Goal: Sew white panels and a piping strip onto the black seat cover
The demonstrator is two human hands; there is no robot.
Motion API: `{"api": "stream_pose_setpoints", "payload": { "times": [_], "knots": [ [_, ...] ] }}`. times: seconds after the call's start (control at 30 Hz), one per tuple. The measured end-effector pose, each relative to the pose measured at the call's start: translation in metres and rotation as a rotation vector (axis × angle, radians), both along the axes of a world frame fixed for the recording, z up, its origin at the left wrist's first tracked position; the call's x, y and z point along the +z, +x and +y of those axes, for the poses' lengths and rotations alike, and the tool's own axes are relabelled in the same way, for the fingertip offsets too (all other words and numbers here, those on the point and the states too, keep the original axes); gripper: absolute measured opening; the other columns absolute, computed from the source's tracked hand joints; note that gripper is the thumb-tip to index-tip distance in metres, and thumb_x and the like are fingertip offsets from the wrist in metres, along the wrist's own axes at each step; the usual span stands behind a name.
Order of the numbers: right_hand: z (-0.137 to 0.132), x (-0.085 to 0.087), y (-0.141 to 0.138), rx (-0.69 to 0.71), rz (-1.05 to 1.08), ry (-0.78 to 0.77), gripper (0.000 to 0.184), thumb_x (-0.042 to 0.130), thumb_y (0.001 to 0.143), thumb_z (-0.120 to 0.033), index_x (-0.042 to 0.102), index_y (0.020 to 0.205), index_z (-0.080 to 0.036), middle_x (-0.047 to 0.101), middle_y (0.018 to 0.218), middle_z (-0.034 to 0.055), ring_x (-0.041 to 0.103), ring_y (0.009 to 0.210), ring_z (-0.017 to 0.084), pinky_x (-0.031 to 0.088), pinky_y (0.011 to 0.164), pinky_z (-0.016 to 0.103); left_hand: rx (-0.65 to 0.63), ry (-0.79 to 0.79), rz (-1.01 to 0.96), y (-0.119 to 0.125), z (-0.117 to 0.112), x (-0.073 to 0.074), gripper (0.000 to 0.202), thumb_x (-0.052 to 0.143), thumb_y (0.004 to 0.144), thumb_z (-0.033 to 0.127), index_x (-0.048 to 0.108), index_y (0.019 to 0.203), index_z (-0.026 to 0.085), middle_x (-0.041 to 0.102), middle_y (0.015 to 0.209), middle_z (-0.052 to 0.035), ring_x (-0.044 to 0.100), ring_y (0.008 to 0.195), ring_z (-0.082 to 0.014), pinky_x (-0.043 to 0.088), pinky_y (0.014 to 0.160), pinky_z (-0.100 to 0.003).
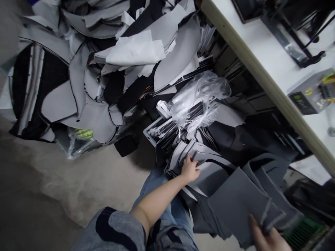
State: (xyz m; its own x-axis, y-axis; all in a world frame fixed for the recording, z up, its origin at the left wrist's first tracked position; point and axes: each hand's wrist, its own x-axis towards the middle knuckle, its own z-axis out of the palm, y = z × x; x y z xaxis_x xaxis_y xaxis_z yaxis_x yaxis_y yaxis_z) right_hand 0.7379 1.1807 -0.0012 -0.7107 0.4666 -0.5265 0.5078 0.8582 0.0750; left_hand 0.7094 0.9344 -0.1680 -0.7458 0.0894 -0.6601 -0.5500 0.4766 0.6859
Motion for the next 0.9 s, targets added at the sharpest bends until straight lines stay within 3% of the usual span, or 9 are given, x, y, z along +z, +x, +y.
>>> {"api": "stream_pose_setpoints", "payload": {
  "times": [0.1,0.17,0.27,0.4,0.5,0.63,0.77,0.9],
  "knots": [
    [-0.044,-0.016,-0.001,0.033,0.053,-0.142,0.043,0.046,0.056,-0.067,0.036,0.044,-0.027,0.047,0.044,0.0097,0.053,0.049,0.030,0.036,0.047,0.035,-0.080,0.032,-0.015,-0.009,0.000,0.005,0.032,0.053,0.079,0.029,0.064,0.108,0.021,0.065,0.093,-0.0074,0.061,0.090,-0.0228,0.050,0.080,-0.033],
    [-0.064,-0.026,-0.001,-0.009,0.086,-0.212,0.041,0.046,0.056,-0.065,0.038,0.045,-0.027,0.047,0.044,0.0085,0.053,0.050,0.029,0.035,0.049,0.035,-0.132,0.051,0.018,-0.008,0.006,0.019,0.030,0.048,0.082,0.029,0.064,0.106,0.021,0.066,0.086,-0.0075,0.061,0.087,-0.0231,0.050,0.078,-0.034],
    [-0.077,-0.040,0.003,-0.097,0.109,-0.260,0.044,0.047,0.059,-0.067,0.049,0.053,-0.023,0.056,0.053,0.0114,0.058,0.060,0.032,0.040,0.055,0.037,-0.214,0.110,0.113,0.008,0.023,0.050,0.031,0.042,0.084,0.024,0.062,0.107,0.018,0.065,0.090,-0.0097,0.059,0.092,-0.0243,0.049,0.084,-0.036],
    [-0.082,-0.053,0.009,-0.209,0.155,-0.421,0.065,0.045,0.066,-0.070,0.063,0.086,-0.011,0.067,0.089,0.0150,0.062,0.089,0.030,0.049,0.076,0.034,-0.217,0.268,0.240,0.034,0.044,0.077,0.054,0.043,0.079,0.018,0.042,0.132,0.011,0.058,0.118,-0.0130,0.053,0.106,-0.0249,0.042,0.098,-0.038],
    [-0.083,-0.059,0.008,-0.282,0.181,-0.477,0.072,0.056,0.062,-0.067,0.062,0.101,-0.007,0.066,0.102,0.0145,0.060,0.098,0.028,0.048,0.083,0.031,-0.133,0.431,0.218,0.043,0.046,0.073,0.075,0.046,0.071,0.016,0.023,0.142,0.008,0.050,0.129,-0.0146,0.049,0.115,-0.0249,0.038,0.104,-0.037],
    [-0.075,-0.074,-0.002,-0.363,0.162,-0.410,0.067,0.064,0.055,-0.064,0.067,0.089,-0.007,0.067,0.094,0.0158,0.061,0.094,0.033,0.051,0.073,0.034,-0.106,0.544,0.176,0.045,0.043,0.052,0.081,0.047,0.065,0.012,0.021,0.141,0.008,0.051,0.126,-0.0158,0.049,0.117,-0.0252,0.040,0.103,-0.038],
    [-0.065,-0.095,-0.012,-0.366,0.137,-0.331,0.060,0.068,0.048,-0.061,0.068,0.080,-0.010,0.067,0.087,0.0166,0.061,0.093,0.036,0.050,0.064,0.035,-0.215,0.561,0.172,0.042,0.043,0.034,0.090,0.048,0.066,0.013,0.007,0.145,0.005,0.049,0.130,-0.0182,0.045,0.123,-0.0277,0.038,0.104,-0.040],
    [-0.061,-0.102,-0.011,-0.379,0.130,-0.230,0.054,0.067,0.051,-0.059,0.065,0.072,-0.010,0.066,0.080,0.0187,0.061,0.090,0.038,0.049,0.060,0.036,-0.325,0.585,0.201,0.029,0.031,0.024,0.084,0.049,0.072,0.019,0.011,0.147,0.016,0.052,0.131,-0.0083,0.047,0.123,-0.0243,0.039,0.104,-0.038]
  ]
}}
